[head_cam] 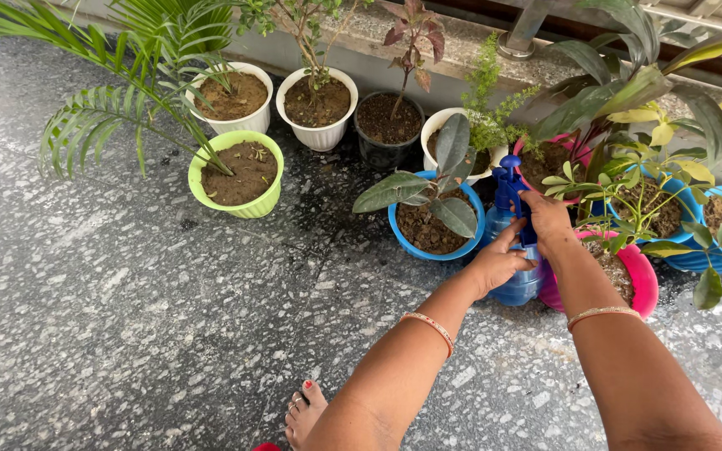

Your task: The person uses a blue spray bottle to water several potted plants arranged on a tiled balcony floor. They move from pot to pot, spraying water onto the soil and leaves of each plant.

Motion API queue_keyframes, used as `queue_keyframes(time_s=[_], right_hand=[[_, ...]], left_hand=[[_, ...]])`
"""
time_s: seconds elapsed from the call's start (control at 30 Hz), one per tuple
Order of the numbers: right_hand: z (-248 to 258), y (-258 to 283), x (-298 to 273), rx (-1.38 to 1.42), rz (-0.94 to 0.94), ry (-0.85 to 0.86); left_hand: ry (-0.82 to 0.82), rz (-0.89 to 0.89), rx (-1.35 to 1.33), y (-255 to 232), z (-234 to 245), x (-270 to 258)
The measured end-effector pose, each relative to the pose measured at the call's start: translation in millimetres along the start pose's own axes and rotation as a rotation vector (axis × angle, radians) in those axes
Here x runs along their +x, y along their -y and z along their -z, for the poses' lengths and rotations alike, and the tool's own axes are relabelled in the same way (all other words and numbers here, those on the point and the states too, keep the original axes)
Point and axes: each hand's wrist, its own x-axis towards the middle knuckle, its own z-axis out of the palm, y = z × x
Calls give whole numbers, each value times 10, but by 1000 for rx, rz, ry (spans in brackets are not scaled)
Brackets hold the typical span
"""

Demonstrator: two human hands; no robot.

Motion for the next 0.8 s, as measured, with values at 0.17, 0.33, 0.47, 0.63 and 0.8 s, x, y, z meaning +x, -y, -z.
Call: queue_keyframes(time_s=[0.17,0.33,0.47,0.63,0.8], right_hand=[[-59,158,-349,-9,63,-76],[86,189,-559,-174,-74,-42],[125,-36,-530,-123,-60,37],[93,-128,-666,-100,-68,48],[111,-228,-899,-37,-123,22]], left_hand=[[46,-6,-73,71,-132,-123],[80,-52,-230,79,-394,-452],[42,-11,-233,-42,-353,-715],[54,-1,-203,-111,-271,-873],[42,9,-152,-113,-263,-1048]])
